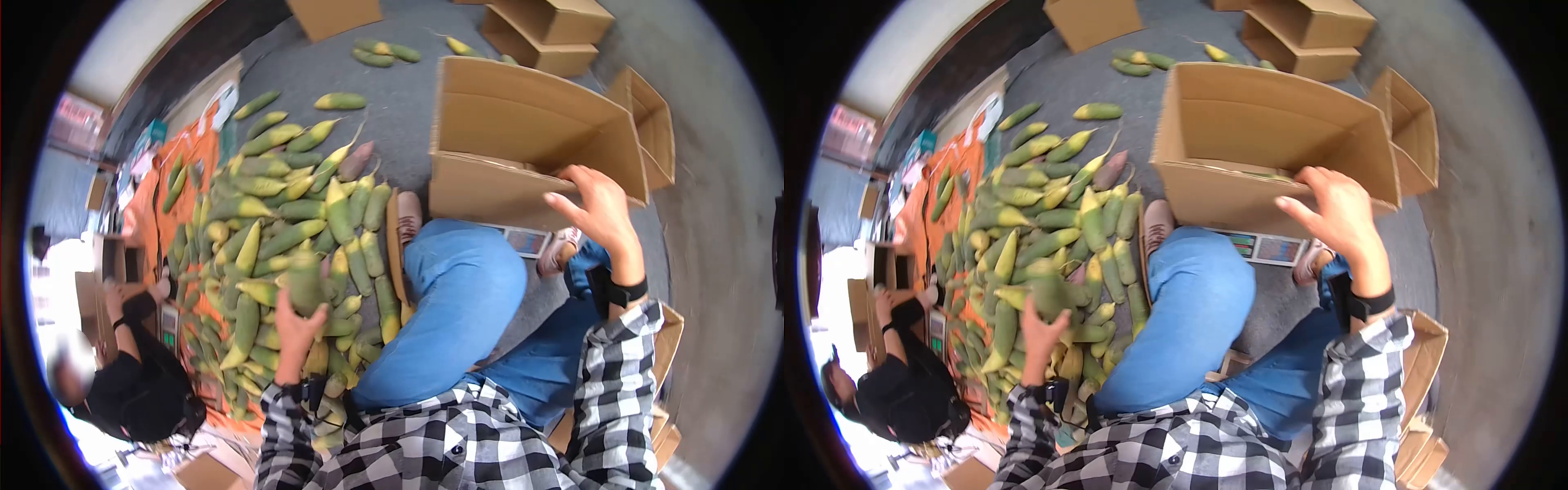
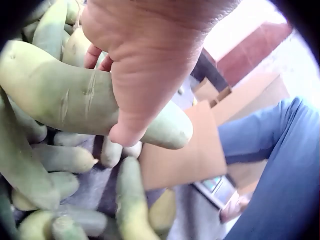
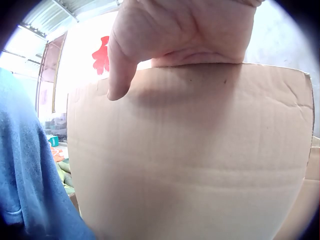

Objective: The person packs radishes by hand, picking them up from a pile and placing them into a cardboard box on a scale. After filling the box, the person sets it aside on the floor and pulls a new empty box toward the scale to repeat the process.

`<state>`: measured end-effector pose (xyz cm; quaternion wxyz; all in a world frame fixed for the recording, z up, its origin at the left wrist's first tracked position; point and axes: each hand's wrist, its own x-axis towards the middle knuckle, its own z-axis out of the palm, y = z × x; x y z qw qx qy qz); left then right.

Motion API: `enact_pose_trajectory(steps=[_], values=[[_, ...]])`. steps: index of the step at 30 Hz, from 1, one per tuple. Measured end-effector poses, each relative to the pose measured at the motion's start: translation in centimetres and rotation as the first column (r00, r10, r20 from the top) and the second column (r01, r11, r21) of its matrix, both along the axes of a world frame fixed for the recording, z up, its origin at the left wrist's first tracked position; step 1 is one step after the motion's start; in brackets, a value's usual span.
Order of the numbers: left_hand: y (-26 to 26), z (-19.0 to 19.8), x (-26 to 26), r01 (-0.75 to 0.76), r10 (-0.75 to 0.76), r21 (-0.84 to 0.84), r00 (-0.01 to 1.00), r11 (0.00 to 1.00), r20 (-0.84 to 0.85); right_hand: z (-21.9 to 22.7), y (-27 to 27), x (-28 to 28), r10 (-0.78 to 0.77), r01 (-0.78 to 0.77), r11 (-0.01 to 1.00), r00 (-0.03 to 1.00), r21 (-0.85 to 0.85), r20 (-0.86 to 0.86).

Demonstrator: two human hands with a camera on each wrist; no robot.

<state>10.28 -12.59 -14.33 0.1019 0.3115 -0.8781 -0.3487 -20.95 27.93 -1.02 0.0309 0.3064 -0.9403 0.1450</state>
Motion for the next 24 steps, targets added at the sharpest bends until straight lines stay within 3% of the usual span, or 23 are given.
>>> enact_pose_trajectory(steps=[1, 3, 6, 8, 10, 11, 12, 13, 14, 17, 18, 20, 22, 24], values=[[-0.1, 2.6, -1.0, -0.052, 0.054, 0.067, 0.998, 0.996, -0.028, -0.6, 0.3, -0.2, 0.023, -0.023, 0.999, 1.0, -0.022, -0.02], [-0.8, 6.0, -3.3, 0.007, 0.101, 0.274, 0.921, 0.962, -0.377, -1.2, 0.5, -0.4, 0.047, -0.049, 0.998, 0.998, -0.033, -0.052], [2.6, 15.5, -10.4, 0.106, 0.017, 0.14, 0.736, 0.984, -0.677, -1.1, 0.5, -0.4, 0.043, -0.043, 0.999, 0.999, 0.006, -0.026], [5.1, 19.2, -15.8, 0.455, -0.243, -0.014, 0.45, 0.89, -0.859, -1.7, 0.7, -0.6, 0.052, -0.055, 0.998, 0.995, -0.025, -0.089], [8.0, 21.1, -20.0, 0.389, -0.347, -0.126, 0.577, 0.913, -0.739, -1.6, 0.6, -0.5, 0.04, -0.042, 0.999, 0.996, -0.024, -0.083], [9.7, 21.6, -21.9, 0.494, -0.464, -0.171, 0.564, 0.852, -0.683, -1.6, 0.7, -0.4, 0.018, -0.02, 0.999, 0.996, -0.027, -0.084], [11.4, 21.7, -24.1, 0.53, -0.57, -0.247, 0.62, 0.811, -0.539, -1.6, 0.6, -0.4, 0.024, -0.025, 0.999, 0.998, -0.025, -0.061], [12.9, 20.9, -26.7, 0.649, -0.63, -0.186, 0.563, 0.738, -0.534, -1.5, 0.5, -0.4, 0.03, -0.031, 0.999, 0.999, -0.023, -0.038], [14.4, 20.3, -29.1, 0.653, -0.721, -0.314, 0.57, 0.689, -0.394, -1.7, 0.5, -0.4, 0.015, -0.015, 1.0, 0.999, -0.023, -0.037], [17.7, 15.9, -34.7, 0.829, -0.864, -0.273, 0.413, 0.487, -0.288, -2.1, 0.6, -0.5, 0.036, -0.037, 0.999, 0.999, -0.017, -0.026], [18.2, 14.2, -35.8, 0.849, -0.899, -0.3, 0.397, 0.435, -0.183, -2.0, 0.6, -0.5, 0.03, -0.03, 0.999, 0.999, -0.016, -0.025], [19.1, 13.4, -36.7, 0.9, -0.861, -0.218, 0.429, 0.378, 0.274, -1.8, 0.5, -0.4, 0.019, -0.019, 1.0, 0.999, 0.0, 0.032], [19.0, 14.1, -36.6, 0.891, -0.889, -0.15, 0.445, 0.429, 0.103, -1.9, 0.5, -0.4, 0.046, -0.046, 0.997, 0.999, -0.054, -0.002], [17.2, 16.9, -34.7, 0.866, -0.888, -0.198, 0.439, 0.459, -0.139, -1.8, 0.2, -0.3, -0.004, 0.002, 0.999, 0.998, 0.036, 0.067]])
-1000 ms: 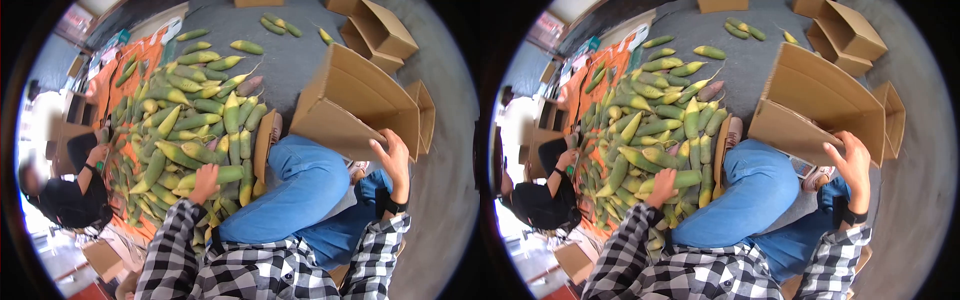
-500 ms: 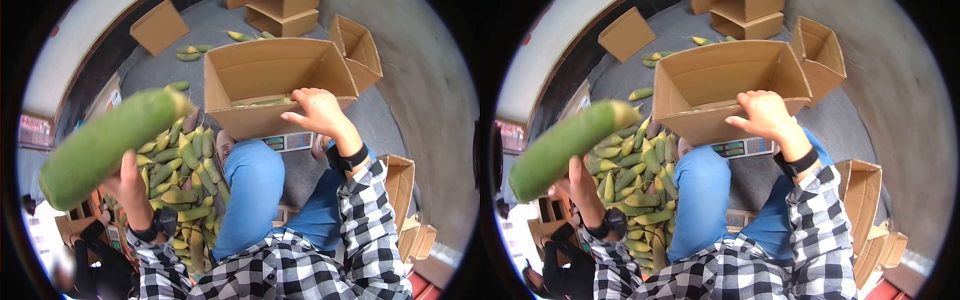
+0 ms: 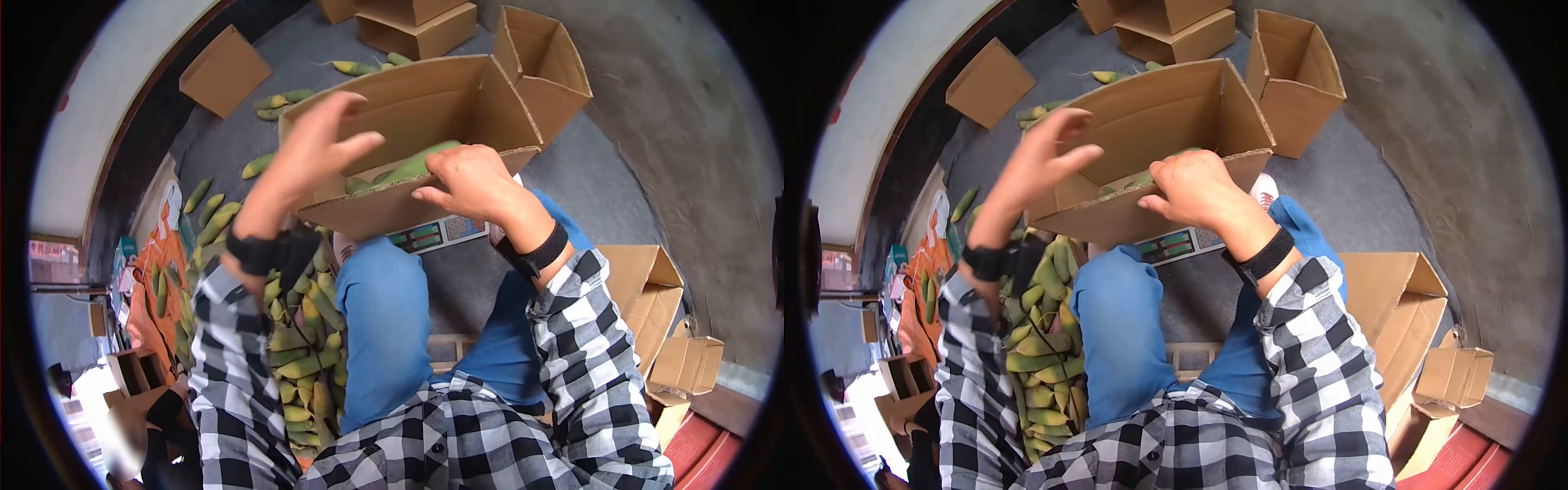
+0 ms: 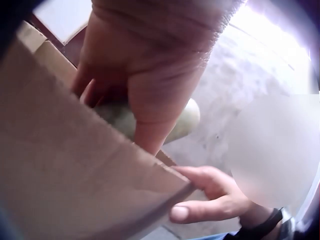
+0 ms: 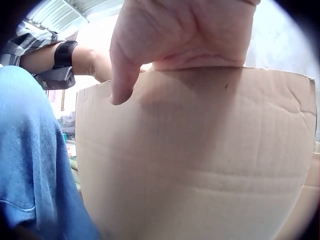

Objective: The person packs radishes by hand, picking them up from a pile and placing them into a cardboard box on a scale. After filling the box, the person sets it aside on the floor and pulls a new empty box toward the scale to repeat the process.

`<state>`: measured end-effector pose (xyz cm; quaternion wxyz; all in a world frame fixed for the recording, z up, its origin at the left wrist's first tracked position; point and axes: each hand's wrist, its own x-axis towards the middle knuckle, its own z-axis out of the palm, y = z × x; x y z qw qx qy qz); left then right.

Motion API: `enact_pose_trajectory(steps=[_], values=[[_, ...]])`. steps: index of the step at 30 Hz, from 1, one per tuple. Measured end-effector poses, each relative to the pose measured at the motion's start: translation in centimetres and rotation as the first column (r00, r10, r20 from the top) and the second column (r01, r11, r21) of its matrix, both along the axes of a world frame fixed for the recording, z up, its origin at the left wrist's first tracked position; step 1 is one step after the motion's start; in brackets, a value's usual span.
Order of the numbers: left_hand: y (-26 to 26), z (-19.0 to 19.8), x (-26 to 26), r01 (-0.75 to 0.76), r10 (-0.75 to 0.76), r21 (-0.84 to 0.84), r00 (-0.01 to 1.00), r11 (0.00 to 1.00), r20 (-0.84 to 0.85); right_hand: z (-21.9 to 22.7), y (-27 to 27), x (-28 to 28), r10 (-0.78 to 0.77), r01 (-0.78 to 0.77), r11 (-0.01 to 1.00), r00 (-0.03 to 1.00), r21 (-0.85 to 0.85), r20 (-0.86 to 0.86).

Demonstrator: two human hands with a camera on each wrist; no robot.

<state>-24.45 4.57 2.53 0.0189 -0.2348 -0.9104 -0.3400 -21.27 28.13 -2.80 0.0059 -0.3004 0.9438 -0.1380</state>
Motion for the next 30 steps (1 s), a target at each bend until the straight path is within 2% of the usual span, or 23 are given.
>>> enact_pose_trajectory(steps=[1, 4, 6, 8, 10, 11, 12, 13, 14, 15, 17, 18, 19, 21, 22, 24, 25, 27, 28, 30], values=[[-1.6, 1.2, 0.9, -0.029, 0.03, 0.017, 0.998, 0.999, -0.058, -0.1, -0.1, 0.1, 0.006, -0.009, 0.999, 0.998, -0.04, -0.063], [-8.1, 2.5, 5.7, -0.248, 0.255, 0.184, 0.967, 0.951, -0.016, 0.0, 0.1, 0.0, -0.012, 0.011, 0.999, 0.999, -0.034, -0.035], [-13.5, 0.6, 9.7, -0.38, 0.38, 0.195, 0.924, 0.904, 0.037, 0.0, 0.0, 0.1, 0.002, -0.005, 0.998, 0.999, -0.061, -0.053], [-18.5, -3.1, 15.0, -0.555, 0.534, 0.183, 0.832, 0.812, 0.152, 0.6, -0.3, 0.3, -0.021, 0.019, 0.999, 0.999, -0.045, -0.046], [-22.3, -7.8, 21.7, -0.707, 0.711, -0.093, 0.683, 0.701, 0.166, 1.1, -0.7, 0.5, -0.012, 0.012, 1.0, 1.0, -0.007, -0.01], [-24.3, -11.2, 25.3, -0.699, 0.715, -0.153, 0.686, 0.699, 0.134, 0.8, -0.8, 0.4, -0.003, 0.003, 1.0, 0.999, 0.001, -0.054], [-25.4, -14.4, 29.1, -0.752, 0.746, -0.095, 0.614, 0.652, 0.256, 1.1, -0.9, 0.7, -0.008, 0.008, 1.0, 0.999, -0.003, -0.044], [-26.0, -16.4, 32.3, -0.765, 0.782, -0.214, 0.53, 0.608, 0.327, 1.3, -0.9, 0.7, -0.01, 0.009, 1.0, 0.999, -0.02, -0.04], [-26.6, -19.0, 35.3, -0.795, 0.801, -0.219, 0.465, 0.565, 0.378, 1.4, -1.0, 0.7, -0.02, 0.019, 0.999, 0.999, -0.034, -0.033], [-27.5, -21.1, 38.1, -0.769, 0.825, -0.342, 0.403, 0.54, 0.396, 1.7, -1.1, 0.8, 0.001, -0.002, 1.0, 0.999, -0.031, -0.036], [-28.5, -24.9, 42.4, -0.783, 0.837, -0.388, 0.291, 0.487, 0.464, 2.1, -1.3, 0.9, -0.075, 0.075, 0.997, 0.997, 0.023, 0.001], [-28.5, -25.2, 43.1, -0.799, 0.832, -0.387, 0.237, 0.461, 0.501, 2.1, -1.3, 0.8, -0.061, 0.061, 0.998, 0.998, 0.026, 0.001], [-28.6, -25.5, 43.6, -0.803, 0.832, -0.386, 0.23, 0.455, 0.504, 2.0, -1.1, 0.8, -0.09, 0.089, 0.996, 0.996, 0.017, 0.012], [-28.0, -25.2, 43.2, -0.787, 0.928, -0.512, 0.201, 0.344, 0.314, 2.4, -1.2, 0.8, -0.147, 0.144, 0.988, 0.988, 0.053, 0.056], [-27.4, -24.4, 42.0, -0.785, 0.926, -0.512, 0.201, 0.348, 0.321, 2.4, -1.2, 0.8, -0.148, 0.145, 0.988, 0.987, 0.06, 0.057], [-26.8, -23.2, 38.9, -0.69, 0.92, -0.665, 0.392, 0.286, -0.011, 2.3, -1.1, 0.8, -0.131, 0.131, 0.991, 0.991, 0.02, 0.017], [-27.2, -23.5, 37.7, -0.688, 0.919, -0.665, 0.394, 0.29, -0.006, 2.3, -1.1, 0.9, -0.133, 0.133, 0.991, 0.991, 0.024, 0.019], [-27.9, -24.2, 35.3, -0.595, 0.652, -0.712, 0.714, 0.372, -0.255, 2.4, -1.2, 0.7, -0.125, 0.124, 0.992, 0.992, 0.035, 0.014], [-28.5, -25.4, 34.5, -0.596, 0.652, -0.708, 0.715, 0.38, -0.252, 2.5, -1.2, 0.5, -0.128, 0.128, 0.991, 0.992, 0.043, 0.01], [-29.5, -28.0, 33.6, -0.435, 0.583, -0.825, 0.796, 0.36, -0.165, 2.6, -1.2, 0.7, -0.124, 0.123, 0.992, 0.992, 0.039, 0.018]])
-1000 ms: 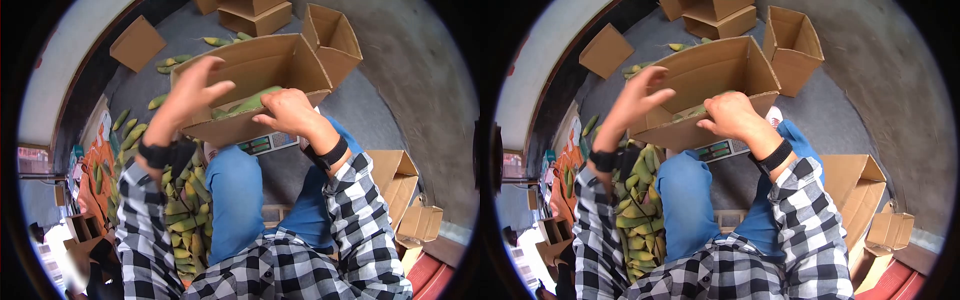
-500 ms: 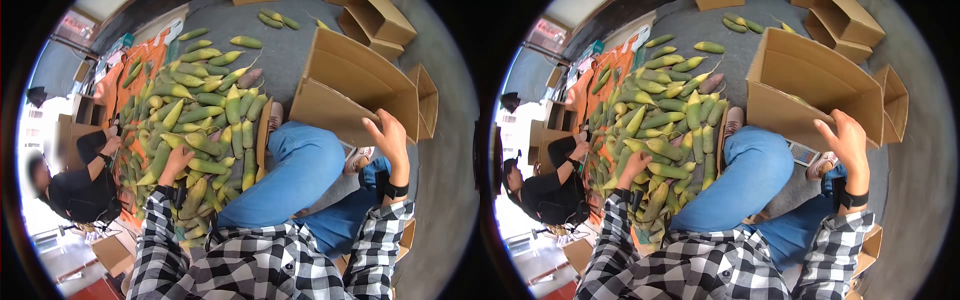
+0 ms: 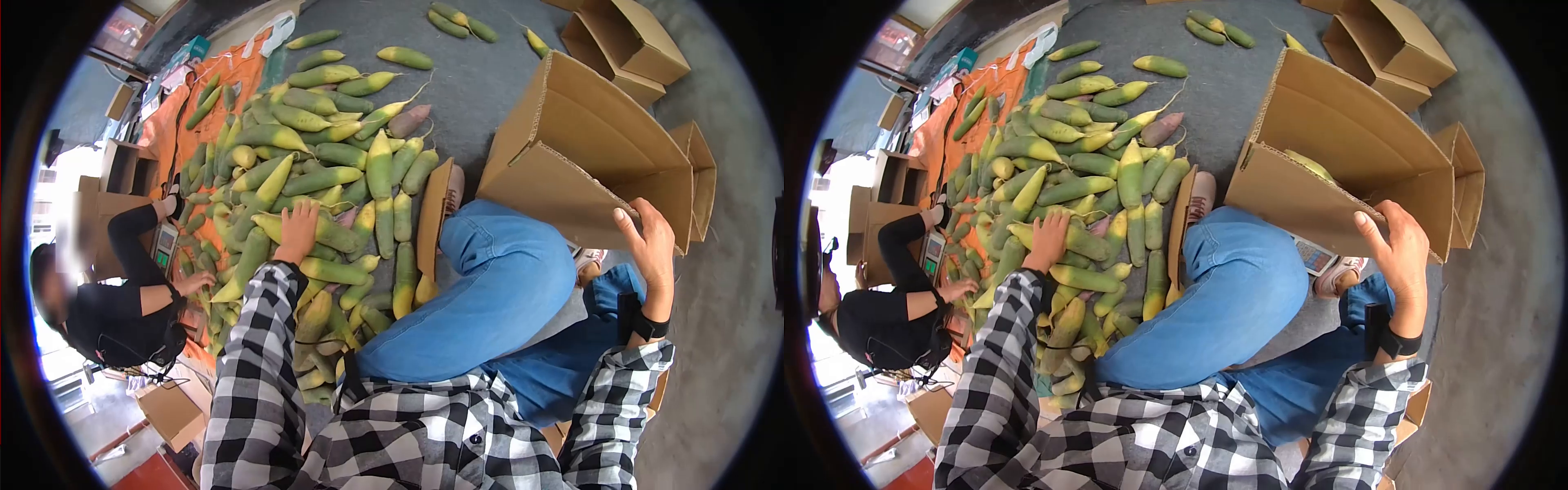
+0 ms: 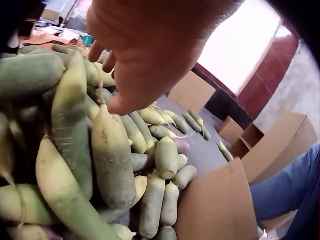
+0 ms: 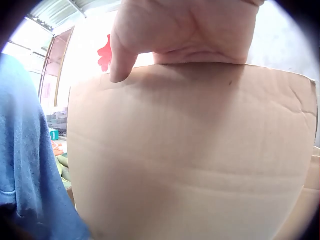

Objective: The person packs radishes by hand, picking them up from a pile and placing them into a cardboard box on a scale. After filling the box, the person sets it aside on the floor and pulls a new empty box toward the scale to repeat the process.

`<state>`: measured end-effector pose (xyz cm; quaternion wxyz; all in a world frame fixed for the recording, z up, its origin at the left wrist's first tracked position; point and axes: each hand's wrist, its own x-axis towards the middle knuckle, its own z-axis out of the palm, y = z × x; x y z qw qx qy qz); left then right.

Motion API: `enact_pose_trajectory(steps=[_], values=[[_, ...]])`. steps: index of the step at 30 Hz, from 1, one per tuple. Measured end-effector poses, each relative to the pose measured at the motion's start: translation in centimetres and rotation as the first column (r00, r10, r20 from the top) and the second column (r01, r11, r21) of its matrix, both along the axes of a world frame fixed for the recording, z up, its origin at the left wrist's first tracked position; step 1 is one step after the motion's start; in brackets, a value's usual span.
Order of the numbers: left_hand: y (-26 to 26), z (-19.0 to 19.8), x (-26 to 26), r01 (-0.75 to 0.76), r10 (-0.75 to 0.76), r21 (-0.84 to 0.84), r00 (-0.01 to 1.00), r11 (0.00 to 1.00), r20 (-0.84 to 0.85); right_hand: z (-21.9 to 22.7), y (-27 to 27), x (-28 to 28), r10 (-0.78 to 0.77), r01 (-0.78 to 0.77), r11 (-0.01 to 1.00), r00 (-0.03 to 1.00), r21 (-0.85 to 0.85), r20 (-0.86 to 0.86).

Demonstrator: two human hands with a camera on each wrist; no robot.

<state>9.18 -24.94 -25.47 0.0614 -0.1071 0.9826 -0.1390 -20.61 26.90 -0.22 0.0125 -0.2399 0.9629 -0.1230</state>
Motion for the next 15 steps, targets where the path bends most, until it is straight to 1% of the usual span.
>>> enact_pose_trajectory(steps=[1, 2, 4, 5, 6, 8, 10, 11, 12, 13, 15], values=[[-0.2, -0.8, -0.4, -0.071, 0.061, 0.06, 0.986, 0.996, 0.152, 0.1, -0.1, 0.1, 0.004, -0.004, 1.0, 1.0, -0.024, 0.004], [-0.3, -1.5, -0.5, -0.058, 0.047, 0.067, 0.987, 0.996, 0.154, 0.0, 0.0, 0.2, -0.01, 0.01, 1.0, 1.0, -0.016, 0.006], [0.3, -1.3, -0.9, -0.137, 0.132, -0.003, 0.944, 0.991, 0.302, -0.3, 0.2, -0.1, 0.052, -0.053, 0.997, 0.998, -0.057, -0.022], [0.3, -0.9, -1.1, -0.084, 0.085, -0.019, 0.936, 0.996, 0.341, -0.1, 0.1, -0.1, 0.066, -0.068, 0.995, 0.997, -0.068, -0.032], [1.2, 0.6, -1.0, -0.145, 0.118, 0.044, 0.916, 0.988, 0.384, -0.5, 0.4, -0.4, 0.085, -0.089, 0.993, 0.995, -0.073, -0.052], [1.8, 0.8, 0.2, -0.292, 0.187, 0.197, 0.886, 0.936, 0.424, -0.6, 0.7, -0.5, 0.093, -0.1, 0.993, 0.991, -0.065, -0.096], [3.7, 2.4, 1.3, -0.455, 0.314, 0.384, 0.872, 0.804, 0.376, -1.0, 1.2, -0.7, 0.113, -0.124, 0.987, 0.987, -0.101, -0.113], [4.0, 2.5, 2.2, -0.428, 0.32, 0.431, 0.898, 0.794, 0.302, -1.3, 1.4, -0.8, 0.136, -0.15, 0.986, 0.976, -0.072, -0.17], [4.2, 2.5, 2.9, -0.406, 0.334, 0.476, 0.914, 0.78, 0.233, -1.7, 1.5, -0.8, 0.149, -0.174, 0.978, 0.969, -0.117, -0.199], [4.3, 3.2, 3.1, -0.38, 0.308, 0.474, 0.924, 0.794, 0.225, -1.8, 1.7, -0.9, 0.147, -0.17, 0.979, 0.971, -0.112, -0.187], [4.8, 6.3, 2.5, -0.378, 0.45, 0.736, 0.886, 0.562, 0.112, -1.6, 1.7, -0.6, 0.139, -0.155, 0.984, 0.976, -0.088, -0.166]])
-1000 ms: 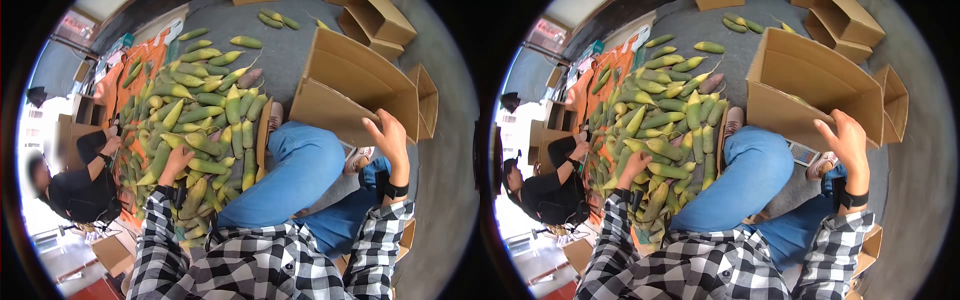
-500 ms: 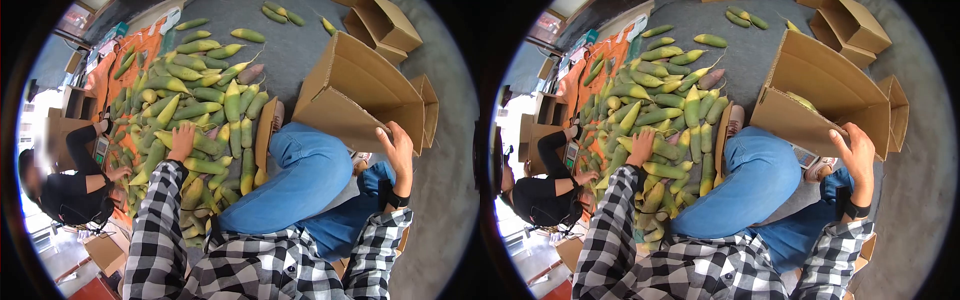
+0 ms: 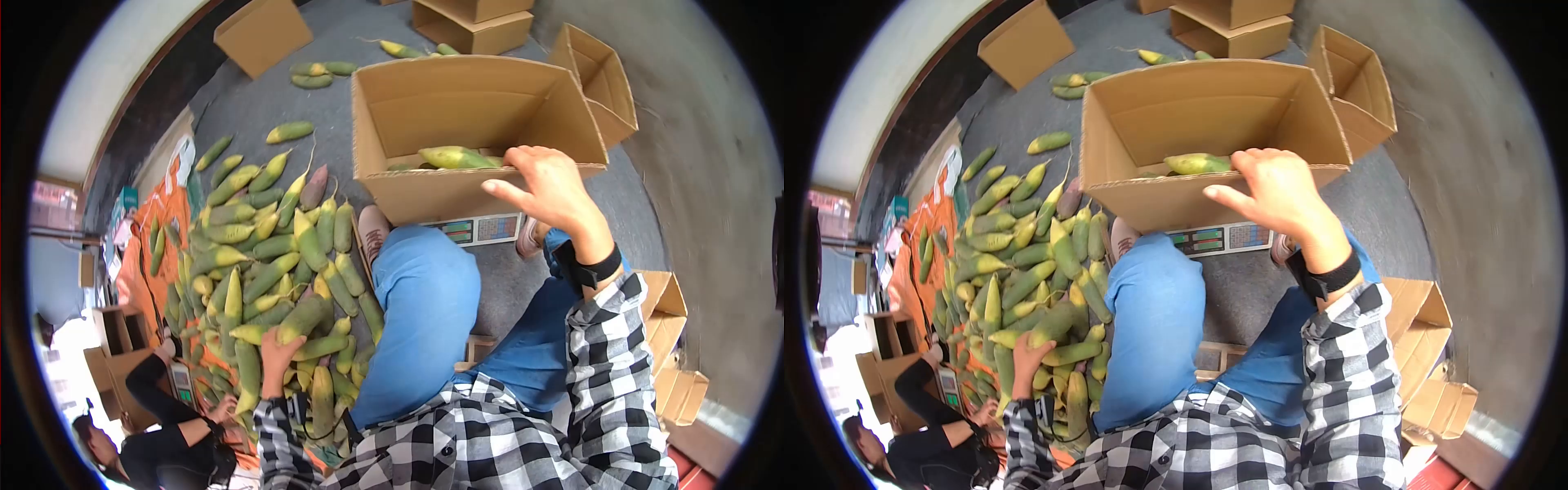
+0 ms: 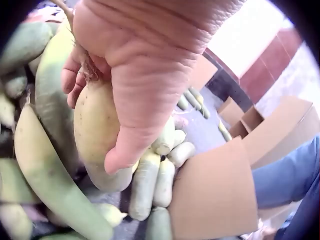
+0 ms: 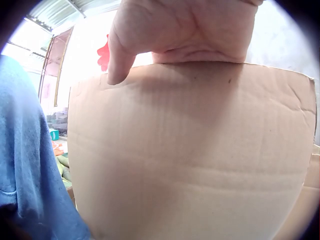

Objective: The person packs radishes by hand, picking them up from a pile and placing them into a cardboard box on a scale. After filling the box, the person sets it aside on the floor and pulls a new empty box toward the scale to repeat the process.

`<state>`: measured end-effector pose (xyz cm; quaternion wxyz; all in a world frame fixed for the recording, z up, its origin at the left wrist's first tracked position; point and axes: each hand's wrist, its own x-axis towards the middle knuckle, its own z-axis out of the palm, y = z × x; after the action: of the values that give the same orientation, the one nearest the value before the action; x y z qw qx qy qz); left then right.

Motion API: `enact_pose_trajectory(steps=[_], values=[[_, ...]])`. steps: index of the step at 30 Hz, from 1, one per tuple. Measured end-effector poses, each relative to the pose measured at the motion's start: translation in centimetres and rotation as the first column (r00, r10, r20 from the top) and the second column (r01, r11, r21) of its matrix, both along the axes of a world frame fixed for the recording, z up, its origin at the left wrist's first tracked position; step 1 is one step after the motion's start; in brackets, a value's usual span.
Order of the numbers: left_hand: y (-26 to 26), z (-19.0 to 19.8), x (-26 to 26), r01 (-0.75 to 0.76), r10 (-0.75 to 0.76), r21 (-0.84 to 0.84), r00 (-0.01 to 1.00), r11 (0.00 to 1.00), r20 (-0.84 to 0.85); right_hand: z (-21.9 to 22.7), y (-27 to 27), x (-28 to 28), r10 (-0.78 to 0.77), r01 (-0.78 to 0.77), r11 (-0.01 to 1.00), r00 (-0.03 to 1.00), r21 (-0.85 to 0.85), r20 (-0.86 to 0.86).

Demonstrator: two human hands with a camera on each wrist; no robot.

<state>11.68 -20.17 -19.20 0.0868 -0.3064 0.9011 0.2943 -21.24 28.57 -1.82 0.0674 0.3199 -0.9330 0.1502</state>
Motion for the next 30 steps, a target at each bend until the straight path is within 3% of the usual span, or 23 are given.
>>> enact_pose_trajectory(steps=[1, 3, 7, 9, 11, 13, 15, 17, 19, 21, 22, 24, 27, 29, 30], values=[[0.7, 2.1, -1.2, -0.065, 0.064, -0.008, 0.995, 0.998, -0.081, 0.1, 0.0, 0.0, -0.021, 0.021, 1.0, 1.0, -0.006, -0.008], [2.0, 7.7, -4.6, -0.063, 0.046, -0.055, 0.963, 0.997, -0.267, -0.1, 0.0, 0.0, -0.001, 0.001, 1.0, 1.0, 0.012, 0.006], [9.2, 20.7, -14.7, 0.118, -0.231, -0.233, 0.802, 0.965, -0.551, -0.1, -0.1, 0.0, -0.027, 0.027, 1.0, 0.999, 0.004, 0.033], [12.6, 24.2, -19.6, 0.274, -0.446, -0.365, 0.69, 0.89, -0.57, -0.6, 0.0, 0.0, -0.02, 0.02, 1.0, 1.0, -0.014, 0.012], [17.3, 26.0, -24.5, 0.382, -0.55, -0.397, 0.625, 0.834, -0.554, -0.7, 0.3, 0.1, 0.0, 0.002, 0.999, 0.999, -0.051, 0.035], [20.8, 25.3, -29.8, 0.531, -0.671, -0.413, 0.539, 0.74, -0.508, -0.9, 0.5, 0.2, 0.005, -0.003, 1.0, 0.998, -0.031, 0.064], [24.1, 22.9, -34.2, 0.669, -0.706, -0.294, 0.5, 0.683, -0.502, -0.7, 0.5, 0.3, -0.007, 0.008, 1.0, 0.997, -0.019, 0.082], [26.2, 20.5, -36.0, 0.685, -0.737, -0.301, 0.526, 0.663, -0.425, -0.8, 0.5, 0.1, 0.007, -0.004, 1.0, 0.996, -0.029, 0.087], [27.3, 20.5, -35.9, 0.713, -0.77, -0.304, 0.534, 0.632, -0.349, -0.9, 0.8, -0.2, 0.002, 0.001, 0.999, 0.996, -0.033, 0.092], [25.0, 22.2, -34.1, 0.619, -0.803, -0.529, 0.328, 0.581, -0.497, -1.2, 0.7, -0.2, 0.022, -0.016, 0.998, 0.995, -0.052, 0.102], [23.5, 23.1, -32.4, 0.591, -0.771, -0.51, 0.365, 0.625, -0.523, -0.9, 0.6, -0.2, -0.011, 0.008, 1.0, 0.99, 0.028, 0.137], [19.5, 23.3, -28.2, 0.511, -0.713, -0.498, 0.465, 0.701, -0.526, -0.9, 0.2, 0.1, -0.003, 0.002, 1.0, 0.991, 0.007, 0.134], [15.1, 19.6, -20.8, 0.46, -0.64, -0.448, 0.603, 0.767, -0.476, -0.4, 0.1, 0.0, -0.006, 0.006, 1.0, 0.991, 0.002, 0.137], [14.4, 15.2, -15.6, 0.498, -0.581, -0.303, 0.735, 0.813, -0.35, -0.6, 0.2, 0.0, -0.013, 0.016, 0.999, 0.997, -0.037, 0.079], [14.0, 13.2, -13.2, 0.559, -0.6, -0.239, 0.785, 0.794, -0.158, -0.9, 0.3, -0.3, -0.003, 0.005, 0.998, 1.0, -0.062, 0.021]])
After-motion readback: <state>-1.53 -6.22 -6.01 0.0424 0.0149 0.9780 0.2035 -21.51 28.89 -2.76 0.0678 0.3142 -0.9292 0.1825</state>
